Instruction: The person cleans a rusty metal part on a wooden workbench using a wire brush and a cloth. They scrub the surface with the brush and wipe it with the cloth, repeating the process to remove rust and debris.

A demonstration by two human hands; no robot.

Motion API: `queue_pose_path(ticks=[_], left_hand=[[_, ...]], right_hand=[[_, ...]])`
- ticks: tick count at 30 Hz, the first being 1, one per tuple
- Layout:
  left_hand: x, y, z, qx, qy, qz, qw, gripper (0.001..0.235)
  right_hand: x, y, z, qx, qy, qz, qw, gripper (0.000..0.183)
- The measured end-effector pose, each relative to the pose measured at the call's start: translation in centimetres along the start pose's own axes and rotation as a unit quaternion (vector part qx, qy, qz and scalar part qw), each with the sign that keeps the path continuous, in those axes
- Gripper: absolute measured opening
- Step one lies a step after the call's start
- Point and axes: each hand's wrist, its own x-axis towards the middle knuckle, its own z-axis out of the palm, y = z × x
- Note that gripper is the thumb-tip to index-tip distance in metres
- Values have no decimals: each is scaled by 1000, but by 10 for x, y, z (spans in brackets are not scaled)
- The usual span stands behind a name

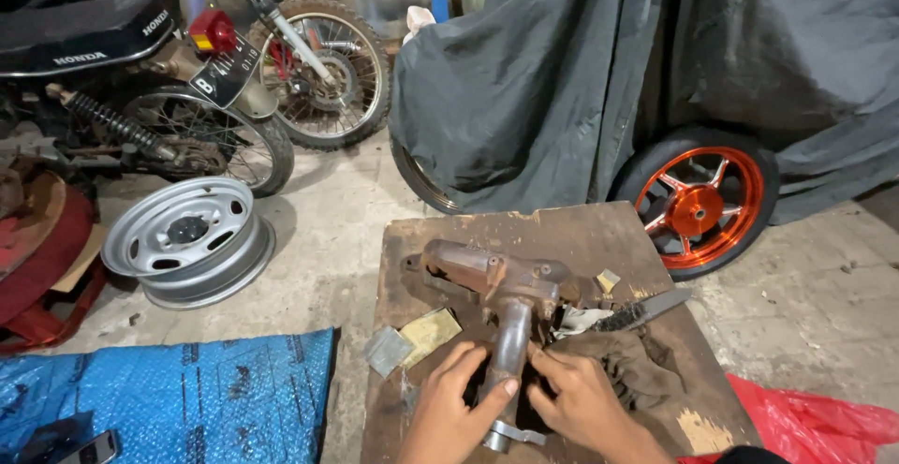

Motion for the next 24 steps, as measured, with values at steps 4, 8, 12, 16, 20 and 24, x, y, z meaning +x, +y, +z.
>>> queue_pose_path(ticks=[4, 8, 12, 16, 20, 24], left_hand=[[1, 3, -2, -7, -9, -18, 1000, 52], [0, 1, 1, -5, -6, -14, 1000, 51], [1, 1, 0, 0, -4, -15, 1000, 51], [3, -2, 2, -3, -1, -9, 1000, 49], [6, -6, 4, 8, -9, -22, 1000, 52], [10, -13, 8, 33, 7, 3, 999, 49]], right_hand=[[3, -16, -14, 52, -48, 32, 997, 45], [2, -4, -7, -7, -49, 28, 998, 53], [-5, -7, -3, 12, 7, 14, 1000, 45], [2, -5, -3, 18, 24, -20, 999, 35], [8, -6, 3, 9, 113, -63, 992, 26], [6, -8, 8, 32, 159, -74, 984, 15]])
